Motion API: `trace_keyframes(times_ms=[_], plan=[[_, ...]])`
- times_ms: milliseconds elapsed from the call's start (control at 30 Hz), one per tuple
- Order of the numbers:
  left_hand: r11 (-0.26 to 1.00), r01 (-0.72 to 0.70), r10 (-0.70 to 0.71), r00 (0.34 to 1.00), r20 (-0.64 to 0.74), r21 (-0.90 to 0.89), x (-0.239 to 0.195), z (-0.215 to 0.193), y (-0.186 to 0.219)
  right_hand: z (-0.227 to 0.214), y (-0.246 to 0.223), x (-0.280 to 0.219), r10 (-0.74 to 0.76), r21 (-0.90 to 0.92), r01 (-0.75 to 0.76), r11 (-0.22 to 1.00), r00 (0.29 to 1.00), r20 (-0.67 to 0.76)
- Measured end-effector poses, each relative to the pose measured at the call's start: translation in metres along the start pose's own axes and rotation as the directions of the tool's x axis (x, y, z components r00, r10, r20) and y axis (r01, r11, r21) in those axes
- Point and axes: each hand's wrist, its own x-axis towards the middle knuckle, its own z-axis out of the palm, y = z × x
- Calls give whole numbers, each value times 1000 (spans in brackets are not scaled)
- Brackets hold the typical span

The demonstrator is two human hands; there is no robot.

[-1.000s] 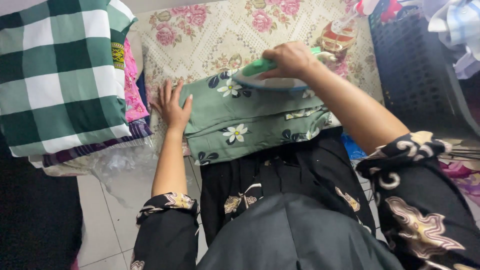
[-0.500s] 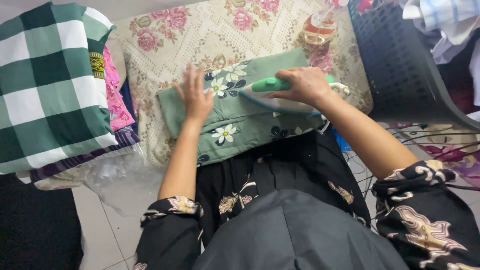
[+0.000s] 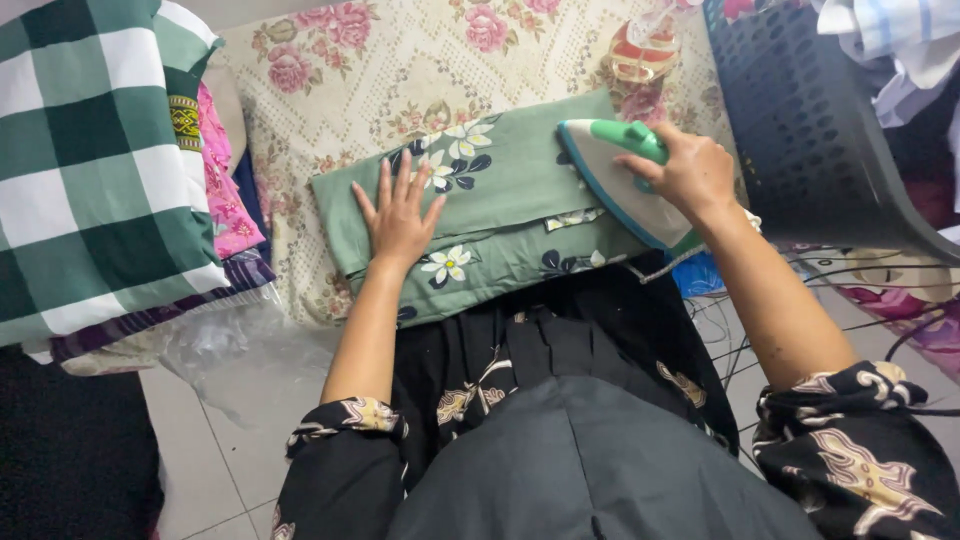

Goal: The person is ironing a green floral garment on a patterned surface, using a spray bottle and a steam iron, and then folding it.

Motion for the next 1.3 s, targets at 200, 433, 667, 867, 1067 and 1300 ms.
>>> trace_keyframes(times_ms=[200, 433, 667, 867, 1067, 1300], plan=[[962, 273, -273, 961, 45, 12, -10, -17, -67, 21, 71, -13, 100, -68, -111, 991, 984, -148], [950, 311, -311, 950, -4, 14, 9, -30, -137, 21, 58, 3, -32, -225, -82, 971, 887, -461], [911, 401, -364, 892, 267, -98, 21, -58, -139, 35, -31, 68, -292, 181, 368, 912, 893, -344], [816, 403, -373, 915, 154, -415, 18, -70, -122, 108, -24, 130, -211, 274, 217, 937, 976, -51], [830, 276, -364, 926, -96, -484, 53, -59, -113, 86, -32, 139, -191, 182, 251, 951, 936, -295], [983, 141, -157, 977, -142, -116, 52, -10, -47, 92, -66, 80, -358, 27, 425, 905, 793, -494]])
